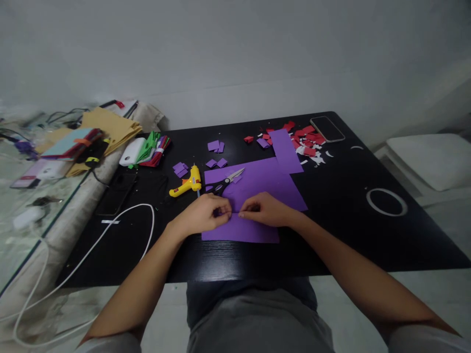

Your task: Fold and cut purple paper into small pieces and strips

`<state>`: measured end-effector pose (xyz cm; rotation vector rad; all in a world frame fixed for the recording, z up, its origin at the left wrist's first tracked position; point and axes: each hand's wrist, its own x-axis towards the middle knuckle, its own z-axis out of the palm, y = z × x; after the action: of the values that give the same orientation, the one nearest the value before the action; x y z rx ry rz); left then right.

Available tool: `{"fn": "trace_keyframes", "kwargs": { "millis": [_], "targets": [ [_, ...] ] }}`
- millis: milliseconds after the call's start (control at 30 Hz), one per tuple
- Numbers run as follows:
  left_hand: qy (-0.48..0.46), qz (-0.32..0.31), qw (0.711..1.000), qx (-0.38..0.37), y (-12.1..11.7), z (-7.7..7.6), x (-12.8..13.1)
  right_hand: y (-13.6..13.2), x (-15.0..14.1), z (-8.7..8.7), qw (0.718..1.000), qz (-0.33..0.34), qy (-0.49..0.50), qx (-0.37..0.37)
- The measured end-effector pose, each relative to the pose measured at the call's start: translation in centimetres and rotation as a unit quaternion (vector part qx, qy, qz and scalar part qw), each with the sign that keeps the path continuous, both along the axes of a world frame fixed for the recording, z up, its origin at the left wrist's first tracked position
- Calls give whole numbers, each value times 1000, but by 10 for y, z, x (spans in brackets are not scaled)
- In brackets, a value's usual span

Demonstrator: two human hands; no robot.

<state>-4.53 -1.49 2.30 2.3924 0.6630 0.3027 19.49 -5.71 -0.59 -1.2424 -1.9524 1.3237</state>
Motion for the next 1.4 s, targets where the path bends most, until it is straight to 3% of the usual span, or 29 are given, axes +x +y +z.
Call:
{"fn": "trace_keyframes", "kwargs": {
  "millis": [133, 233, 433, 667, 767, 900, 1033, 1133, 1200, 1333, 1400],
  "targets": [
    [-2, 8, 998, -64, 9, 2, -9, 4, 6, 4, 1000, 10, 8, -14],
    [-23, 60, 991, -118, 21, 6, -23, 9, 16, 7, 999, -10, 22, -25],
    [-119, 168, 971, -117, 38, 6, -40, 16, 25, 9, 995, -63, 79, -14],
    [-170, 210, 954, -132, 39, 0, -37, 15, 22, 8, 992, -89, 87, -34],
    [-235, 239, 930, -150, 38, 0, -32, 15, 19, 6, 986, -116, 110, -40],
    [-299, 256, 886, -246, 36, -6, -22, 13, 13, 3, 972, -181, 146, -46],
    [-336, 276, 854, -288, 32, -15, -11, 10, 10, 3, 953, -187, 199, -127],
    [-334, 265, 856, -292, 25, -20, -3, 7, 7, 6, 942, -122, 235, -207],
    [-328, 247, 861, -302, 18, -22, 3, 5, 3, 7, 937, -104, 255, -217],
    [-296, 190, 898, -266, 0, -26, 14, -2, -10, 6, 927, -195, 282, -152],
    [-271, 168, 920, -227, -6, -27, 16, -6, -14, 5, 918, -221, 288, -158]
  ]
}}
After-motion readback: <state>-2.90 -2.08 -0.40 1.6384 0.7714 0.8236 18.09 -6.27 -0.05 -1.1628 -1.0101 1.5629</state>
